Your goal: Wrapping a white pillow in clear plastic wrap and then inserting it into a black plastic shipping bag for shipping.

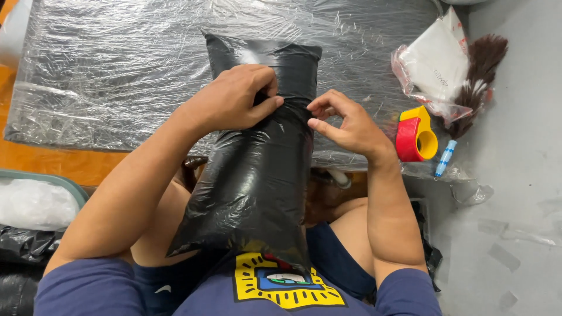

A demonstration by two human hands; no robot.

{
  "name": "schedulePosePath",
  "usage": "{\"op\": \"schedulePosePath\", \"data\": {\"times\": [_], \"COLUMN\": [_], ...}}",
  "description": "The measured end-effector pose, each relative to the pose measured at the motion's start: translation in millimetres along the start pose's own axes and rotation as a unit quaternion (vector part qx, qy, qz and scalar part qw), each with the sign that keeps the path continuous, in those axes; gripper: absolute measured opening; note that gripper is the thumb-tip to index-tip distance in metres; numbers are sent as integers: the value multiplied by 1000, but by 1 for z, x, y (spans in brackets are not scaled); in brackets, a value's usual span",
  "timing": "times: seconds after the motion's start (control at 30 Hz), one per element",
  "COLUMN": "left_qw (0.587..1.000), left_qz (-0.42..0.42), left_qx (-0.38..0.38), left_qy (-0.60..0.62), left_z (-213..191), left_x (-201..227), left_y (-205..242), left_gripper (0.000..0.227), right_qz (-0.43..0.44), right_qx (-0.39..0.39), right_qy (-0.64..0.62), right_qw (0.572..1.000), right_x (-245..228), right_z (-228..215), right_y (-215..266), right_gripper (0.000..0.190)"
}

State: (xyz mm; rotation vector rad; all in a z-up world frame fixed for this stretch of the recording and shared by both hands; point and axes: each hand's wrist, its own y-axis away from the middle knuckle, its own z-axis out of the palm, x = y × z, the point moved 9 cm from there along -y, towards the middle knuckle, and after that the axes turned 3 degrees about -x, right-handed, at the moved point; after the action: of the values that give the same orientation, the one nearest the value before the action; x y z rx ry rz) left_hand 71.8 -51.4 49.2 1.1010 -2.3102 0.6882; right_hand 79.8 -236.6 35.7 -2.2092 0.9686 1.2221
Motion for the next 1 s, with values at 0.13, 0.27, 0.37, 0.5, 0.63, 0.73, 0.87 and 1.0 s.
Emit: {"op": "schedulePosePath", "data": {"times": [0.13,0.27,0.37,0.5,0.63,0.73,0.87,1.0], "left_qw": [999,997,996,996,998,997,990,961], "left_qz": [-8,-25,-39,-47,-49,-71,-17,4], "left_qx": [-34,-69,-80,-73,-23,5,99,207], "left_qy": [4,-1,16,8,-7,-12,-95,-182], "left_z": [3,3,-1,4,0,3,9,1], "left_x": [-2,-5,-5,-10,-8,-13,-14,-16], "left_y": [-2,-3,-2,-4,-5,-4,-3,6], "left_gripper": [22,21,20,18,11,12,15,25], "right_qz": [-37,-70,-85,-92,-39,-8,45,24], "right_qx": [8,29,44,58,50,43,21,48], "right_qy": [20,52,70,80,41,2,-49,-99], "right_qw": [999,996,993,991,997,999,998,994], "right_x": [-5,-12,-17,-18,-9,5,33,32], "right_z": [4,8,11,15,17,17,21,34], "right_y": [-2,-3,-4,-5,-8,-11,-16,-26], "right_gripper": [23,22,23,18,2,1,8,15]}}
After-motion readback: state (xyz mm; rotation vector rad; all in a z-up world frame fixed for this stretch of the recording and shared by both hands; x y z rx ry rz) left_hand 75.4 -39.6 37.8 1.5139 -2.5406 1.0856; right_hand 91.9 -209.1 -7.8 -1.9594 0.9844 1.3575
